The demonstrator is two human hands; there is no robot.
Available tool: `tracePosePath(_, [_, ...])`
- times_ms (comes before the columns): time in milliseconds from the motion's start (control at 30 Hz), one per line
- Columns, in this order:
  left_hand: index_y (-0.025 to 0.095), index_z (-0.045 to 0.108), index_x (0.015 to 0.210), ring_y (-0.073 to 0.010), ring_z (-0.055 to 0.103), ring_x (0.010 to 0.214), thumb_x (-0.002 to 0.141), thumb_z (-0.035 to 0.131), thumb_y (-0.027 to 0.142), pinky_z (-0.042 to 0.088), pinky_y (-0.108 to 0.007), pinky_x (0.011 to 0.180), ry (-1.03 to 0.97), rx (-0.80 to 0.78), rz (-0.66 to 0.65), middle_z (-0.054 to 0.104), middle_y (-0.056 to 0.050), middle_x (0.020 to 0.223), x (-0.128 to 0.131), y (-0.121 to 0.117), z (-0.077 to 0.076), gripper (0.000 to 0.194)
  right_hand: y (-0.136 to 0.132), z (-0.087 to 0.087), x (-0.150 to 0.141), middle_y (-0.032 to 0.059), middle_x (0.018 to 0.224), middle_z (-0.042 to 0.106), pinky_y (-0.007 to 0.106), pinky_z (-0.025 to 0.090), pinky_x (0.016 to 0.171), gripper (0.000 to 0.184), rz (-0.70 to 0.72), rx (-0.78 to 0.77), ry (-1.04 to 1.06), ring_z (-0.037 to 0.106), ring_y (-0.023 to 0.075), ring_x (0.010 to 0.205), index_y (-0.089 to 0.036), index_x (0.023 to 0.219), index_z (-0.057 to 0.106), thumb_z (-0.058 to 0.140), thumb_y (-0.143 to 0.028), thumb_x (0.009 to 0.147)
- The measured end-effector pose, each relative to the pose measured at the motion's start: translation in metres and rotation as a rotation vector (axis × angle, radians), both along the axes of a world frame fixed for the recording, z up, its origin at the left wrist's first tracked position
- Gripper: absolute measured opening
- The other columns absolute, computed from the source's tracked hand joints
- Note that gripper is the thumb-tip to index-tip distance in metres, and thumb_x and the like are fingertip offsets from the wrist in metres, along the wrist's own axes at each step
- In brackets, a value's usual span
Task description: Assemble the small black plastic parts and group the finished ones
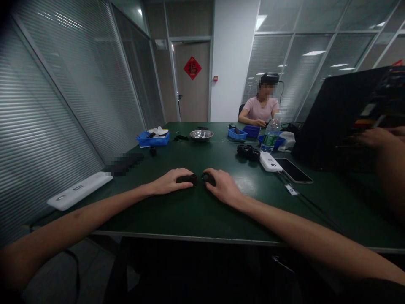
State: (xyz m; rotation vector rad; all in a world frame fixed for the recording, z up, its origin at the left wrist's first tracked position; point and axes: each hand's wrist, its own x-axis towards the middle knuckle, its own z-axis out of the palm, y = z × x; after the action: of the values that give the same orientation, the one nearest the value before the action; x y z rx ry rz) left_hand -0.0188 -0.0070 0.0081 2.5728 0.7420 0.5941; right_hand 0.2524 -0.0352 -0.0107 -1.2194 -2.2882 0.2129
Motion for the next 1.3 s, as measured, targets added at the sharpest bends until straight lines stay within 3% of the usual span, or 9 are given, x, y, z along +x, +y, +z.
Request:
tracePosePath(233, [0.019,0.069,0.116,-0.0254,0.061,0.118,0.101,0.058,0.044,0.045,-0.041,0.105,0.024,0.006,-0.076,0.068,-0.01,0.124,0.014,-0.015,0.0,0.031,-0.007,0.002,-0.005,0.0087,0.115,0.063,0.037,0.056,0.086,0.045,0.146,0.11,0.061,0.064,0.0217,0.096,-0.025,0.136,0.061,0.057,-0.011,0.093])
tracePosePath(467, [0.02,0.071,0.118,-0.0247,0.059,0.121,0.1,0.06,0.043,0.045,-0.041,0.106,0.005,0.01,-0.081,0.066,-0.01,0.129,0.01,-0.008,-0.004,0.031,-0.02,0.011,-0.012,0.0106,0.136,0.054,0.046,0.053,0.105,0.06,0.368,0.165,0.022,0.056,0.0252,0.122,-0.03,0.148,0.051,0.049,-0.006,0.094])
tracePosePath(633, [0.022,0.073,0.117,-0.0251,0.06,0.121,0.096,0.067,0.044,0.046,-0.041,0.106,-0.04,0.01,-0.045,0.068,-0.008,0.126,0.009,-0.002,-0.01,0.031,-0.024,0.018,-0.013,0.0106,0.14,0.057,0.052,0.051,0.107,0.055,0.436,0.176,-0.021,0.054,0.0275,0.126,-0.027,0.147,0.052,0.048,-0.008,0.096])
tracePosePath(833, [0.021,0.064,0.13,-0.0274,0.063,0.118,0.09,0.072,0.049,0.049,-0.043,0.103,-0.064,0.01,0.083,0.068,-0.009,0.127,0.009,-0.006,-0.007,0.05,-0.025,0.02,-0.012,0.0121,0.142,0.056,0.054,0.051,0.107,0.052,0.434,0.174,-0.025,0.053,0.0287,0.128,-0.026,0.148,0.051,0.05,-0.012,0.097])
tracePosePath(933, [0.023,0.055,0.141,-0.0267,0.062,0.125,0.091,0.071,0.045,0.047,-0.042,0.107,-0.107,-0.021,0.059,0.065,-0.01,0.136,0.009,-0.009,-0.005,0.057,-0.026,0.02,-0.013,0.0126,0.143,0.054,0.056,0.05,0.108,0.056,0.415,0.18,-0.024,0.052,0.0299,0.13,-0.027,0.151,0.048,0.051,-0.013,0.097])
tracePosePath(1067, [0.022,0.043,0.149,-0.026,0.063,0.128,0.092,0.071,0.039,0.044,-0.043,0.112,-0.13,-0.06,0.056,0.068,-0.01,0.133,0.009,-0.009,-0.006,0.066,-0.027,0.018,-0.015,0.0139,0.141,0.053,0.054,0.049,0.109,0.06,0.381,0.19,-0.033,0.051,0.03,0.13,-0.027,0.155,0.044,0.051,-0.013,0.097])
tracePosePath(1300, [0.022,0.037,0.152,-0.0256,0.059,0.133,0.094,0.068,0.032,0.039,-0.047,0.116,-0.138,-0.075,0.003,0.069,-0.01,0.132,0.007,-0.006,-0.008,0.066,-0.027,0.018,-0.015,0.0128,0.141,0.053,0.056,0.048,0.111,0.063,0.35,0.158,-0.006,0.052,0.0298,0.13,-0.031,0.155,0.042,0.053,-0.013,0.096])
